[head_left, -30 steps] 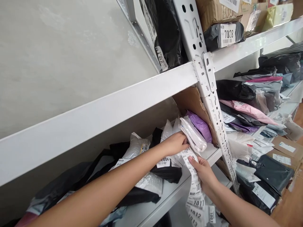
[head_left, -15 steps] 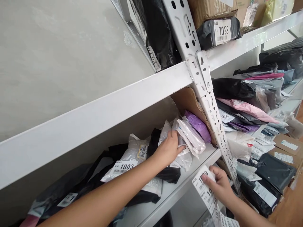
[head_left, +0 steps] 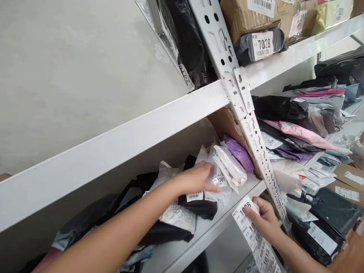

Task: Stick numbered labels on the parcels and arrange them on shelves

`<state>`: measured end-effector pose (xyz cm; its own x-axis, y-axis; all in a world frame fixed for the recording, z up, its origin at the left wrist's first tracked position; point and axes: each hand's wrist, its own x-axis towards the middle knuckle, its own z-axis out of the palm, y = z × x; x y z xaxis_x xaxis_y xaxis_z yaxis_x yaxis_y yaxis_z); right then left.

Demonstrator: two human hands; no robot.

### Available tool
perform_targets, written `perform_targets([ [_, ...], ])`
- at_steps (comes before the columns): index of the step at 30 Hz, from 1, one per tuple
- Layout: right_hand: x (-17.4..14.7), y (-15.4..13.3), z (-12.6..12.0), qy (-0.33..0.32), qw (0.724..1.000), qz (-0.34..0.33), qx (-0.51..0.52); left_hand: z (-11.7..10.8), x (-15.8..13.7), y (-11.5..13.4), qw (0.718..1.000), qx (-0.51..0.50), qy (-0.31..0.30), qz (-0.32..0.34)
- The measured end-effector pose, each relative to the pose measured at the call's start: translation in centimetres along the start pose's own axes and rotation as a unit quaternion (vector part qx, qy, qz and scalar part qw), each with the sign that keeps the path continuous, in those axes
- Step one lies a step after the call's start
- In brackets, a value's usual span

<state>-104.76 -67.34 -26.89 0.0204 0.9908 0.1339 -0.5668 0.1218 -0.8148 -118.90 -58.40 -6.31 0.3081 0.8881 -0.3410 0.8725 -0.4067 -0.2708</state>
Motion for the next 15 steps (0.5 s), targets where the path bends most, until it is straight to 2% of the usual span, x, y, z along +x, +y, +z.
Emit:
perform_targets([
  [2, 0.1, -0.7, -0.3, -0.042, 0.999, -0.026, -0.014, -1.3, 0.2, -0.9, 0.997, -0.045, 0.028, 0.056],
  [4, 0.2, -1.6, 0.0, -0.104, 0.991, -0.065, -0.049, -1.8, 0.9, -1.3, 0.992, -0.049, 0.054, 0.104],
  [8, 0.8, -2.5, 1.8, -0.195, 0.964, -0.105, -0.147, -1.4, 2.6, -1.0, 0.990, 0.010, 0.064, 0.128],
  [10, 1.5, -2.1, 2.6, -0.182, 0.959, -0.124, -0.177, -1.0, 3.3, -0.5, 0.984, 0.079, 0.094, 0.128],
  [12, 2.3, -1.4, 2.9, -0.139, 0.960, -0.155, -0.189, -0.6, 3.8, 0.1, 0.975, 0.138, 0.120, 0.123],
  [15, 3.6, -0.6, 2.5, -0.101, 0.957, -0.188, -0.196, -0.2, 4.6, 0.8, 0.966, 0.170, 0.146, 0.127],
])
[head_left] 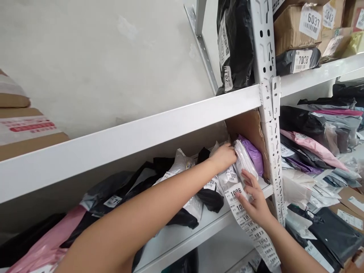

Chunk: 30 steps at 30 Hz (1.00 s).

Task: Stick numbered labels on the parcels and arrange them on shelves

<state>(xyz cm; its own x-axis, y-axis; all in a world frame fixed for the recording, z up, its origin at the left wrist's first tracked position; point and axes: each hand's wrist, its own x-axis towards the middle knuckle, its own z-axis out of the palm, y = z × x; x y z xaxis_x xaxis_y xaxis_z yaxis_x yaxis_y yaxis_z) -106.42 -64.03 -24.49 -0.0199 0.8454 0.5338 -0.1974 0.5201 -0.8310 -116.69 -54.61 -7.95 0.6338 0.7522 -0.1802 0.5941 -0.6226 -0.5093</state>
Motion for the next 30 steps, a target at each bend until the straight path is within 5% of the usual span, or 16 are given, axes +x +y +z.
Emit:
perform_targets([
  [11, 0.9, 0.3, -0.4, -0.059, 0.997, 0.022, -0.053, 0.7, 0.7, -2.0, 0.999, 0.040, 0.021, -0.027],
  [22, 2.3, 1.6, 1.4, -0.152, 0.987, 0.047, 0.027, -0.9, -1.1, -1.2, 0.998, 0.001, -0.050, 0.038],
  [30, 0.8, 1.9, 1.2, -0.011, 0.999, 0.021, -0.046, 1.0, -3.2, -1.3, 0.994, -0.016, -0.012, 0.109],
])
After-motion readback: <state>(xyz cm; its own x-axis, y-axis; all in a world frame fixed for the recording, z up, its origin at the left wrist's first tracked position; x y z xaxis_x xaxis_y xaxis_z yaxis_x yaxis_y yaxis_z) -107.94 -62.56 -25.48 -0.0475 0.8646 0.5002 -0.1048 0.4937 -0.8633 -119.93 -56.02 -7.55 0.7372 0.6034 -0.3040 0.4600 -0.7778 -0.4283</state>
